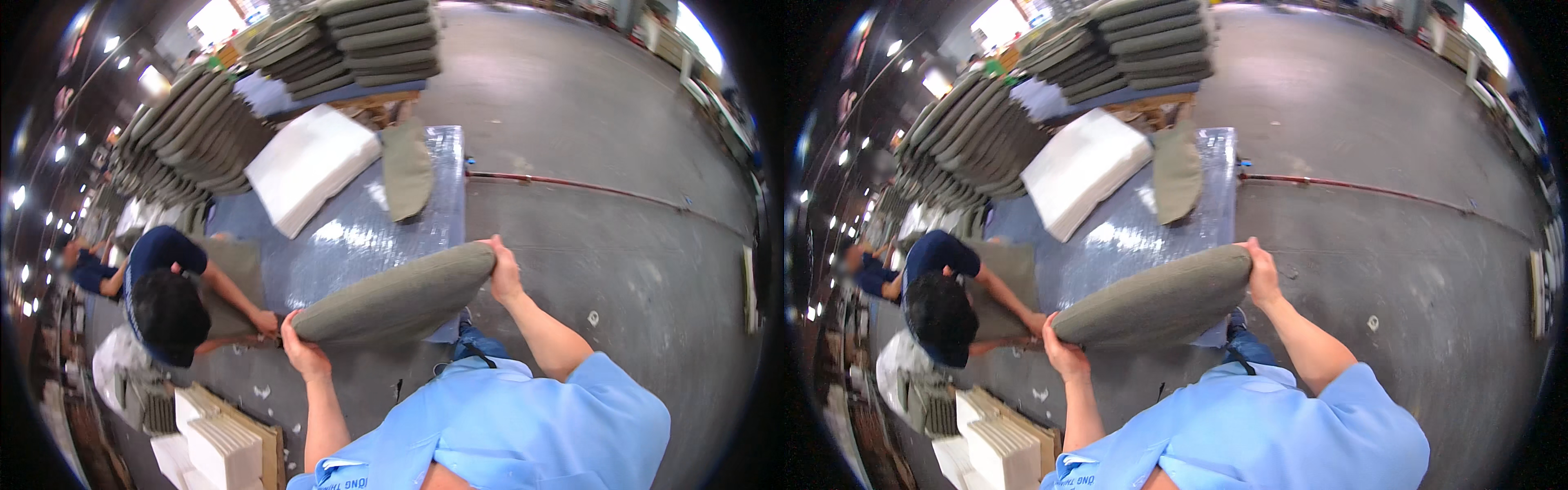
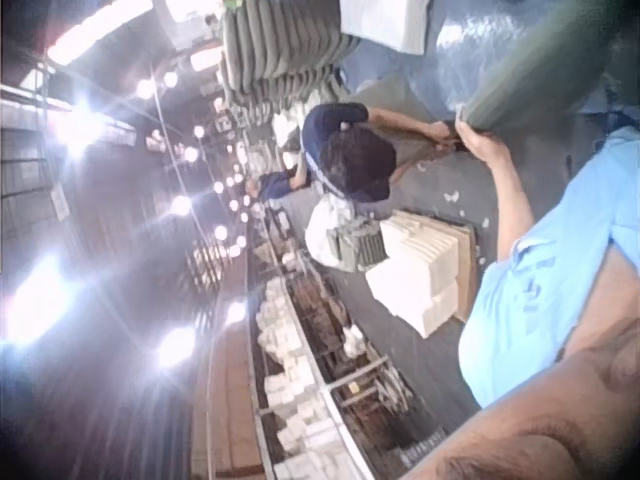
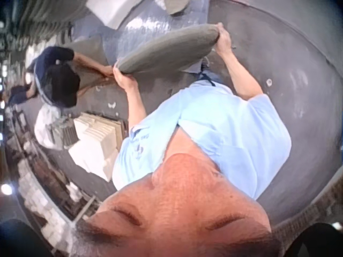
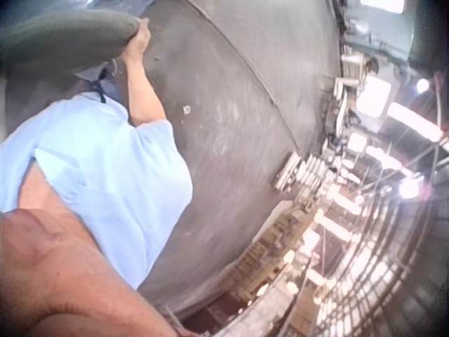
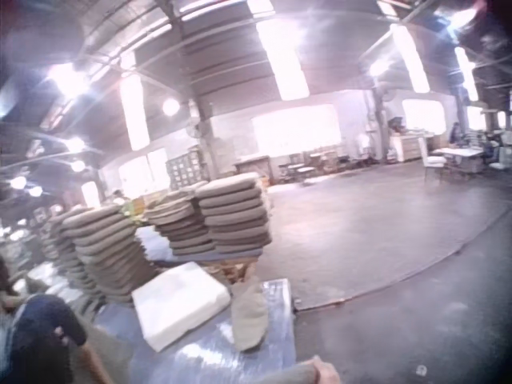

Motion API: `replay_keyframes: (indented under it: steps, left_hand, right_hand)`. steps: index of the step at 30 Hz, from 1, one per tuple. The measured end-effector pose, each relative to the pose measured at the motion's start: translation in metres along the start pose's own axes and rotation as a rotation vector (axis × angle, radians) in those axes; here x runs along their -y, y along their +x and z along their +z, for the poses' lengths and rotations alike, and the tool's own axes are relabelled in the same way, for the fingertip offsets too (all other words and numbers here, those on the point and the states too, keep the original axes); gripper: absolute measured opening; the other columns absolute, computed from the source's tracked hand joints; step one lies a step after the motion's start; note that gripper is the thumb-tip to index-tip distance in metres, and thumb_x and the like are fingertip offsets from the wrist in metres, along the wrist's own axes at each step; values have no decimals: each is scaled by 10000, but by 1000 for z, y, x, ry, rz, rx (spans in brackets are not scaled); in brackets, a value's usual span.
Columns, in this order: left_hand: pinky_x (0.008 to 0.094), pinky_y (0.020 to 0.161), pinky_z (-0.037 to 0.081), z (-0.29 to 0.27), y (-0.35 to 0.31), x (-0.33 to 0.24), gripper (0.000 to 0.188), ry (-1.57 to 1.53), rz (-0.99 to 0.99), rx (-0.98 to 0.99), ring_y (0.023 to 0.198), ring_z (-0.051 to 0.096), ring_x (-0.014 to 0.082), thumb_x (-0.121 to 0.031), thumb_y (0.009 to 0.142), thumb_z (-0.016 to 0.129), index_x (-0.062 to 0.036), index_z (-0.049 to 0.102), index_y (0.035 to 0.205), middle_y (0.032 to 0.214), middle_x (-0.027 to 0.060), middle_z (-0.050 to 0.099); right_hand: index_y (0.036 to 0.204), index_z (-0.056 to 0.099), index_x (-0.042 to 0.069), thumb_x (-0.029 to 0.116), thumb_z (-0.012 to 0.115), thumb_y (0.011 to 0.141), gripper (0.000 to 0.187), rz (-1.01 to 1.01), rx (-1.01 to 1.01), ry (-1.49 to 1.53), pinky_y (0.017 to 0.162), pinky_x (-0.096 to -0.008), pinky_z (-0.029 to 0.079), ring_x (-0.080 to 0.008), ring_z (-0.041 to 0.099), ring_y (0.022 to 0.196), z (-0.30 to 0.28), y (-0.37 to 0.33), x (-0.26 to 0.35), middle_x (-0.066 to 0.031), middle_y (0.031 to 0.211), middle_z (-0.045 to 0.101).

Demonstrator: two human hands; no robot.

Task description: The person inserts rectangular foam pieces into green fabric covers, aligns edges, and smooths the covers by hand. A coworker performs the same task across the table. Finished cushions are stacked on the table.

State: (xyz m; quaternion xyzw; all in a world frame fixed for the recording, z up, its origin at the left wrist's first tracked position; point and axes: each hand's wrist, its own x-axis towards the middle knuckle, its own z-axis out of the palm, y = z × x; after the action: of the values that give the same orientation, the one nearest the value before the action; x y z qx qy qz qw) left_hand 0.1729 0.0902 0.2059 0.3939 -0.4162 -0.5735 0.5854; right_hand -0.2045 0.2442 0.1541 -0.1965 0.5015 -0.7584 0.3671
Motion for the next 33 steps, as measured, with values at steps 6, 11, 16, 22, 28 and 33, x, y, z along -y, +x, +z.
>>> replay_keyframes:
  steps: [6, 11, 16, 22, 28, 33]
  left_hand:
    - [321, 965, 472, -4, -9, 4, 405, 75, 18, -26, 1061, 633, 178, -282, 1060, 432, 15, 705, 1100, 1136, 99, 709]
    - [368, 931, 505, -33, -34, 23, 448, 10, -15, -120, 955, 669, 236, -309, 1002, 386, 20, 689, 987, 998, 164, 736]
    - [385, 940, 498, -47, -47, 33, 442, 23, -4, -47, 957, 673, 263, -313, 987, 408, 12, 688, 886, 945, 178, 739]
    - [421, 1103, 421, -65, -47, 19, 415, 92, -279, 128, 1135, 645, 291, -331, 987, 507, 20, 728, 959, 1052, 179, 749]
    - [414, 1239, 264, -60, -75, -49, 620, 664, -773, 453, 1573, 229, 307, -309, 982, 664, -51, 502, 1522, 1679, 226, 269]
    - [413, 1230, 291, -58, -59, -21, 821, 871, -962, 542, 1552, 286, 318, -393, 960, 733, -92, 347, 1620, 1674, 229, 291]
  right_hand:
    - [1039, 731, -43, 348, 425, 1094, 500, -233, 67, -240, 917, -349, 493, -228, 675, 968, -2, -16, 33, -145, 1041, 736]
    - [943, 731, -51, 329, 468, 1066, 478, -20, 6, -151, 897, -341, 482, -210, 664, 921, -4, -39, 22, -150, 957, 739]
    - [884, 719, -39, 292, 534, 1036, 409, 72, 13, -114, 881, -360, 505, -221, 675, 892, -30, -48, 18, -154, 934, 739]
    - [952, 750, -30, 232, 612, 962, 296, 231, 76, -226, 980, -361, 476, -244, 659, 1065, -46, -48, 25, -164, 1132, 729]
    - [1611, 337, 38, 272, 758, 899, 860, 852, 138, -396, 1218, -430, 296, -331, 328, 1518, -29, -86, 78, -218, 1663, 290]
    - [1675, 90, 89, 421, 824, 856, 1149, 1106, 275, -584, 1225, -505, 284, -366, 252, 1553, -20, -70, 78, -245, 1686, 203]
